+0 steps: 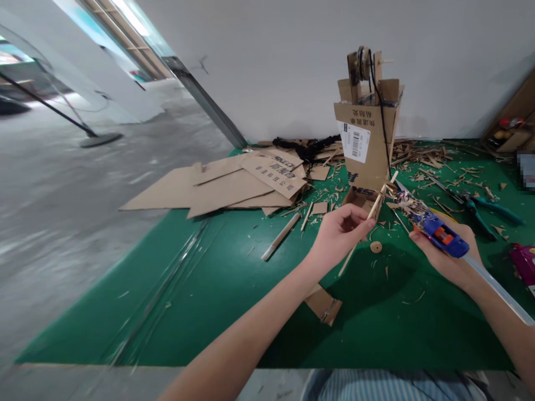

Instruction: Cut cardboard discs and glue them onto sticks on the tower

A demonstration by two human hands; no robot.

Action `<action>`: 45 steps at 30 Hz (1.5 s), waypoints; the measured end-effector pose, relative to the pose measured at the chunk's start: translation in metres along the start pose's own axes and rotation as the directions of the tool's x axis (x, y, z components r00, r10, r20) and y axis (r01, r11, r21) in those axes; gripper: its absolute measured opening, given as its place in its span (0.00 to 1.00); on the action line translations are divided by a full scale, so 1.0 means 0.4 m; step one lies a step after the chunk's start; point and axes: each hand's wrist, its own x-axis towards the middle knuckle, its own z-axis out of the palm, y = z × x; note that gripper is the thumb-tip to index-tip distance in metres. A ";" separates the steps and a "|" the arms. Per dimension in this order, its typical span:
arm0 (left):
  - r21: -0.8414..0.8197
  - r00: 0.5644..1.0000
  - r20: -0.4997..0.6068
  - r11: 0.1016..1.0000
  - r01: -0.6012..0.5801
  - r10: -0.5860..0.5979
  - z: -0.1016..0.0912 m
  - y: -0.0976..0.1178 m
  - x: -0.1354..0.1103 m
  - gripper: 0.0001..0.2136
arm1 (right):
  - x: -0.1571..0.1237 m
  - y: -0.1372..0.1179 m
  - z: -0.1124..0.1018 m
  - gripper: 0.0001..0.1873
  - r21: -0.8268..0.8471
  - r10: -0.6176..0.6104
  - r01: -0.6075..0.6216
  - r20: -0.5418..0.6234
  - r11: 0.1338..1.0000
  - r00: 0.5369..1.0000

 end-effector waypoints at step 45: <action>0.105 0.999 -0.025 0.994 -0.020 0.023 -0.006 0.006 0.001 0.09 | -0.005 0.012 0.004 0.13 -0.196 -0.139 0.131 -0.031 0.972 0.990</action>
